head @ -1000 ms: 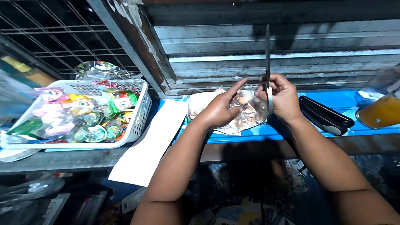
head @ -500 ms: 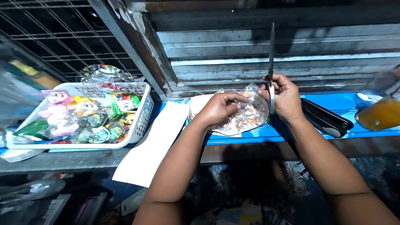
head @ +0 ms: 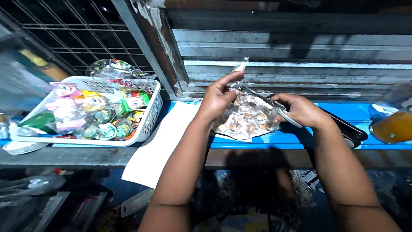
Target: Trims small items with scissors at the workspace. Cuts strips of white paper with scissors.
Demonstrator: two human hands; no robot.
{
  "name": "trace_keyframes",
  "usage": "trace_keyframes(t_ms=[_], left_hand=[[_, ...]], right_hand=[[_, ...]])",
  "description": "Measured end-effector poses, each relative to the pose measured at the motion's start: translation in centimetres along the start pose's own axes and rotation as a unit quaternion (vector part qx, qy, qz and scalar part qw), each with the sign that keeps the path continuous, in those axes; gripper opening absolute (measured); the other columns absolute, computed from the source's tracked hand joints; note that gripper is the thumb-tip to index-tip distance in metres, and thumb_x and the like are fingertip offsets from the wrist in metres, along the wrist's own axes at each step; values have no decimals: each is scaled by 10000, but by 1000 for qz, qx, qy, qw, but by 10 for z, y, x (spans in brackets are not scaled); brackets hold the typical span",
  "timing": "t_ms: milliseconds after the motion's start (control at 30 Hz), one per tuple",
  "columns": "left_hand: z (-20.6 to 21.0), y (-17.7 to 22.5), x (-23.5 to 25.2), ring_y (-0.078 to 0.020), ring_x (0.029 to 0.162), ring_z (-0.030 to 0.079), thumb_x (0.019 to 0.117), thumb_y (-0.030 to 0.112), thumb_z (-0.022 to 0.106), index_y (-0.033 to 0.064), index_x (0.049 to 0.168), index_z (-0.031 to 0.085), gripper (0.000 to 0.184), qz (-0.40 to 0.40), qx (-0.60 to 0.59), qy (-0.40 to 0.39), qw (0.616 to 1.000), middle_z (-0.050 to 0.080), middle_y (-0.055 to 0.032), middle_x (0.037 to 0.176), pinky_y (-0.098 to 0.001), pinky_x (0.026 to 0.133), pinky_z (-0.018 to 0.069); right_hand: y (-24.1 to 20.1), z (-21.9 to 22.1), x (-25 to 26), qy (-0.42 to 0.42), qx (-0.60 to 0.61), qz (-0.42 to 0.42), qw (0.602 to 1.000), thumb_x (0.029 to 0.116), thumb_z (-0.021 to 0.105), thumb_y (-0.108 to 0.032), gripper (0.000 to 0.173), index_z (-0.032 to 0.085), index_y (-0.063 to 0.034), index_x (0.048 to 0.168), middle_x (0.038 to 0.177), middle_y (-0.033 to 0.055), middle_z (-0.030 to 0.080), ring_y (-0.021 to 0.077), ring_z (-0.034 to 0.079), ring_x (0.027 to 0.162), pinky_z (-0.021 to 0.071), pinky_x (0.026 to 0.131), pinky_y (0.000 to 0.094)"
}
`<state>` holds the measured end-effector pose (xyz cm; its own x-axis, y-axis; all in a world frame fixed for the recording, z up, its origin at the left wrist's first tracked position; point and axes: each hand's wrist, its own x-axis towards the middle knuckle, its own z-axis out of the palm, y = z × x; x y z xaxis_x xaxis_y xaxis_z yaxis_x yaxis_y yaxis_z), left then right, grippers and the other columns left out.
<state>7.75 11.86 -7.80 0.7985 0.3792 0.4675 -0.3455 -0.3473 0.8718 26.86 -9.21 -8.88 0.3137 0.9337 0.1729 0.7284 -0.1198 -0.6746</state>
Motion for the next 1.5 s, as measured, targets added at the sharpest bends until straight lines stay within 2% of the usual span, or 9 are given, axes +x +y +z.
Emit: trace_keyframes(t_ms=[200,300,533,733,933,1167,1500], left_hand=[[4,-3,-2,-24,844,661,914,-108,624,27,1388,590,494,4,-3,-49,999,620,-43,1384,-202,703,562],[5,-4,-2,-15,907,670,901,-117,634,21,1394,588,514,7,-1,-68,998,614,-35,1405,-199,753,568],[8,-3,-3,-20,857,664,902,-106,646,54,1397,603,522,-15,36,-82,996,607,-32,1411,-200,733,567],[7,-3,-3,-29,906,671,894,-120,646,42,1395,599,528,-7,31,-86,996,605,-41,1407,-205,774,574],[8,-3,-3,-34,852,669,894,-113,658,60,1397,603,535,-7,31,-87,996,610,-37,1391,-208,717,577],[6,-6,-3,-31,1033,654,893,-107,666,35,1397,600,528,20,47,-91,995,595,-53,1427,-197,864,548],[6,-6,-3,-18,988,648,885,-116,656,56,1406,599,552,7,57,-94,994,588,-35,1440,-189,826,541]], right_hand=[[-2,3,-1,6,-17,-18,1000,723,907,-350,602,668,-129,1230,924,0,690,63,620,756,538,693,287],[-2,3,-2,12,-21,-31,999,724,904,-352,585,681,-129,1218,928,-8,693,51,617,757,535,693,279],[-2,5,-2,26,-34,-46,998,734,903,-323,523,709,-135,1182,855,-33,681,31,594,697,524,651,256],[-3,6,-2,30,-37,-51,998,744,896,-330,506,713,-132,1173,843,-35,673,25,579,684,507,637,241],[-3,6,-2,35,-44,-51,997,744,896,-329,486,722,-136,1154,849,-31,690,28,598,691,523,644,255],[0,6,-1,47,-61,-56,995,745,879,-386,463,742,-148,1118,841,-35,713,34,628,689,534,631,280],[-3,6,-2,45,-75,-43,995,758,876,-389,403,762,-152,1063,756,-36,683,45,584,610,496,569,295]])
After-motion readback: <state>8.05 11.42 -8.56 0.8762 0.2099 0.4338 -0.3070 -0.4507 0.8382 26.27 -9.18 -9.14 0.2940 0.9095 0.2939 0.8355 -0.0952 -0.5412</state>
